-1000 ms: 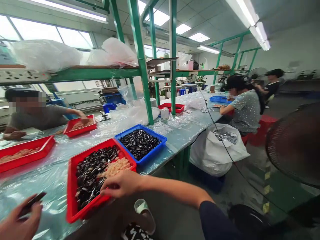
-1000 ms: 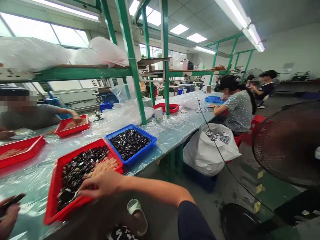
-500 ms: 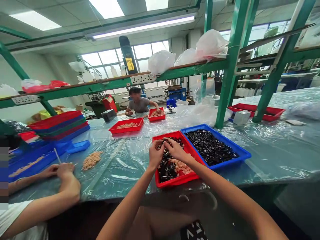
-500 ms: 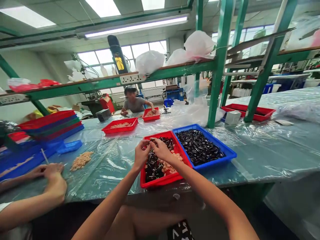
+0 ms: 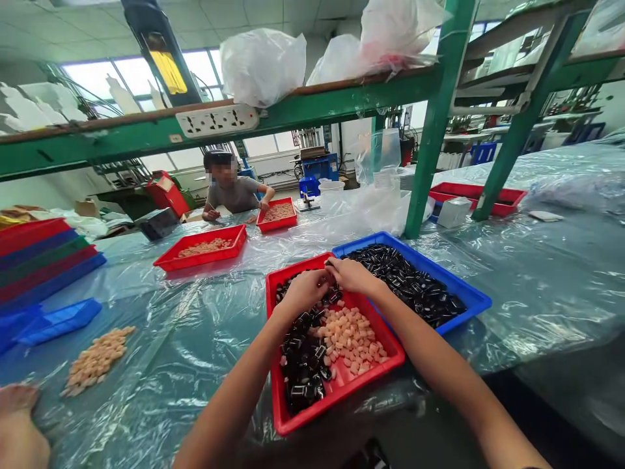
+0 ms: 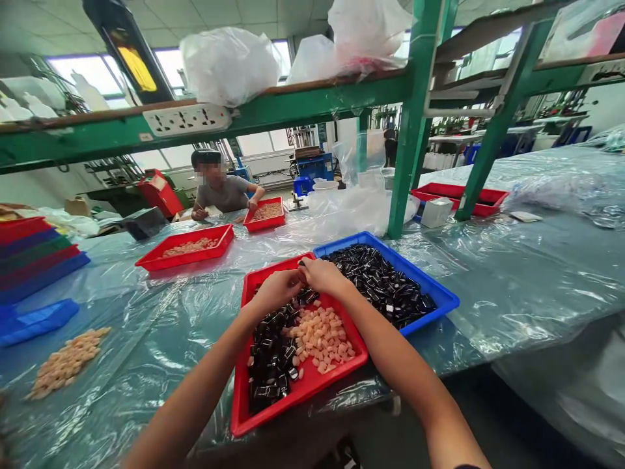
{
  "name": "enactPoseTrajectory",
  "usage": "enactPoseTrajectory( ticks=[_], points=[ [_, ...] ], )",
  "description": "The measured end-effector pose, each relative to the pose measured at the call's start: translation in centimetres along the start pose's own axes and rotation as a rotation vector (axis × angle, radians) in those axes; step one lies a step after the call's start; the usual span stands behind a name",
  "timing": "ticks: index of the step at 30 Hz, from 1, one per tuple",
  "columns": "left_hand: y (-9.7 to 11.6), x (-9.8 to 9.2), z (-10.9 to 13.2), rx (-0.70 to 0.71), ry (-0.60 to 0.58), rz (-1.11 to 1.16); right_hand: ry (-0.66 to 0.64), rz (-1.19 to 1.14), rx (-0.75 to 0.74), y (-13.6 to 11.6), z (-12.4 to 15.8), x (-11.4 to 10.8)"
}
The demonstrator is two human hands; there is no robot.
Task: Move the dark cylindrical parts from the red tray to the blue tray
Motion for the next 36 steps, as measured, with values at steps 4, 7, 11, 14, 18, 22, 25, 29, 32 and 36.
enactPoseTrajectory(
  ticks=[4, 7, 11, 14, 18, 22, 25, 29, 32, 36],
  points=[
    [-0.8, 2.5, -1.4, 0.027, -0.156, -0.094, 0.086, 0.077, 0.063, 1.3, -0.5, -1.0],
    [-1.1, 4.5, -1.0, 0.077, -0.208, -0.133, 0.139, 0.096, 0.076, 2.4, -1.5, -1.2],
    [-1.8, 4.9, 0.2, 0.129, -0.201, -0.171, 0.159, 0.092, 0.060, 4.9, -2.6, -0.6],
    [-2.5, 4.2, 0.6, 0.160, -0.202, -0.188, 0.186, 0.082, 0.057, 7.6, -2.7, -0.6],
    [-2.5, 4.4, 0.2, 0.188, -0.209, -0.200, 0.278, 0.055, 0.087, 9.6, -2.0, -2.1],
    [-1.6, 6.1, -1.2, 0.178, -0.229, -0.182, 0.357, -0.049, 0.019, 5.8, -0.8, -3.1],
    [-1.4, 7.0, -2.3, 0.116, -0.228, -0.137, 0.367, -0.354, -0.127, 1.2, -0.5, -1.9],
    [-1.7, 6.4, -2.4, 0.049, -0.182, -0.017, 0.329, -0.563, -0.094, -0.6, -1.3, 1.4],
    [-2.1, 4.6, -1.3, 0.031, -0.085, 0.111, 0.361, -0.620, 0.000, 1.1, -1.6, 3.2],
    [-3.3, 2.0, 0.8, -0.001, 0.118, 0.319, 0.366, -0.641, 0.053, 3.0, -0.9, 4.1]
  ],
)
Point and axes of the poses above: each hand's wrist, its own z-axis away from the middle knuckle, its own x-axis out of the palm, y = z × x, the point moved 5 cm from there along -z, towards the middle knuckle, and after that the axes turned 12 degrees about z, right-handed, at the moved point
